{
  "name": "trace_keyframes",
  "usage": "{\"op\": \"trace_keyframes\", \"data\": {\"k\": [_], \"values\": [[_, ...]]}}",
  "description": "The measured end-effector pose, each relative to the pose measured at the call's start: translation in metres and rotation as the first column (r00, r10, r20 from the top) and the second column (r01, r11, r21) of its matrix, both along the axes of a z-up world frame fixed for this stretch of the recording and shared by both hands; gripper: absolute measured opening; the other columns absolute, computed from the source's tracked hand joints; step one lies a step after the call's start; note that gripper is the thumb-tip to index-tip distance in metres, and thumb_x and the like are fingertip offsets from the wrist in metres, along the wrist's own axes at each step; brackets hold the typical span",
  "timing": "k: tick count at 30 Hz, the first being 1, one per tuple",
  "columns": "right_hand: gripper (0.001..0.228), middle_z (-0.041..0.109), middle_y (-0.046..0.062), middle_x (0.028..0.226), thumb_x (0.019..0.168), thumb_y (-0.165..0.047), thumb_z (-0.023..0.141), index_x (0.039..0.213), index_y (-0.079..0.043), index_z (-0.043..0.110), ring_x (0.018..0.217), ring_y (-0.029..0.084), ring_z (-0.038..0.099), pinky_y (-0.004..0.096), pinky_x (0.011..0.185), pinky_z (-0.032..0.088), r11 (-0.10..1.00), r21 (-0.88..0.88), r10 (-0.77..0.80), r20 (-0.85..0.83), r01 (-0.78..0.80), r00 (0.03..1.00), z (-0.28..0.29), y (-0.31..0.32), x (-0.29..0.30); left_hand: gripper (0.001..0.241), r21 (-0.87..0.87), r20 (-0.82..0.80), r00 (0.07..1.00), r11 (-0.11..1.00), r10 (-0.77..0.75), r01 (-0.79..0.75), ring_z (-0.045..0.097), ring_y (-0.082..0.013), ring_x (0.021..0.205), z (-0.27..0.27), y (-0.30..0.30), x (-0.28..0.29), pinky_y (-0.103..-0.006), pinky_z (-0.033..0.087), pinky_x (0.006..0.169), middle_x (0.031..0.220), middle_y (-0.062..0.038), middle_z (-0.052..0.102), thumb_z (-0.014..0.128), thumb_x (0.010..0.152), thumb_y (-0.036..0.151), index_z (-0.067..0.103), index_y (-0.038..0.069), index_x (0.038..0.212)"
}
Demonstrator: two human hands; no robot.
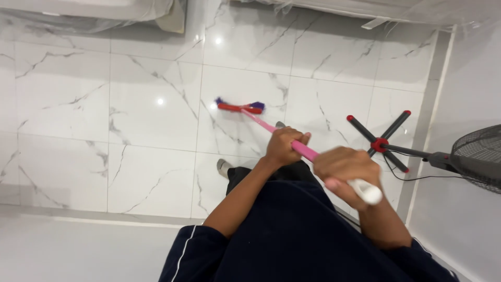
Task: The person sweeps a white marble-tiled floor using a pink broom with red and blue bristles. They move the broom back and forth across the floor, navigating around a mattress and a standing fan.
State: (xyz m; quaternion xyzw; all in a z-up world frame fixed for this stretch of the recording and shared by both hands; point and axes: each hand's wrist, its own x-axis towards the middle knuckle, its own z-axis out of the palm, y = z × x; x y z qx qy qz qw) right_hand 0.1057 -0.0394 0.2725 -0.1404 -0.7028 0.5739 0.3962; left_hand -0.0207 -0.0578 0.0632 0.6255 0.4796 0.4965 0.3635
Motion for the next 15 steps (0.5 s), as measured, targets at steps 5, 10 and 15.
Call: {"op": "trace_keyframes", "data": {"k": [5,10,15], "values": [[0.039,0.035,0.004,0.053,0.087,-0.007,0.061,0.058,-0.007,0.035,0.045,0.022,0.042,0.038,0.049,0.037,0.999,0.029,-0.016,0.086,0.014,0.996,0.020,-0.030,-0.011,0.046,0.080,0.024,0.997,0.994,-0.074,0.072,0.052,-0.0298,0.052,0.007,-0.009,-0.007,-0.0407,0.045,0.061,0.054,-0.009,0.051,0.069,0.096,0.016,0.049,0.007,0.056],[0.036,0.043,0.007,0.056,0.085,0.002,0.067,0.059,-0.006,0.043,0.046,0.024,0.044,0.037,0.045,0.034,0.936,0.343,-0.048,0.330,-0.073,0.943,-0.057,-0.050,-0.040,0.046,-0.035,0.000,0.985,0.984,-0.175,0.175,0.053,-0.0292,0.064,-0.028,-0.009,-0.031,-0.0433,0.047,0.067,0.058,-0.012,0.053,0.068,0.097,0.020,0.050,0.003,0.058],[0.040,0.041,0.006,0.051,0.086,0.004,0.063,0.056,-0.007,0.039,0.043,0.020,0.040,0.036,0.044,0.030,0.969,0.246,-0.084,0.206,0.031,0.975,-0.075,-0.091,-0.068,0.047,-0.145,-0.018,0.957,0.947,-0.291,0.285,0.053,-0.0299,0.060,-0.043,-0.048,-0.060,-0.0437,0.046,0.065,0.057,-0.013,0.055,0.066,0.097,0.023,0.054,0.004,0.055]]}}
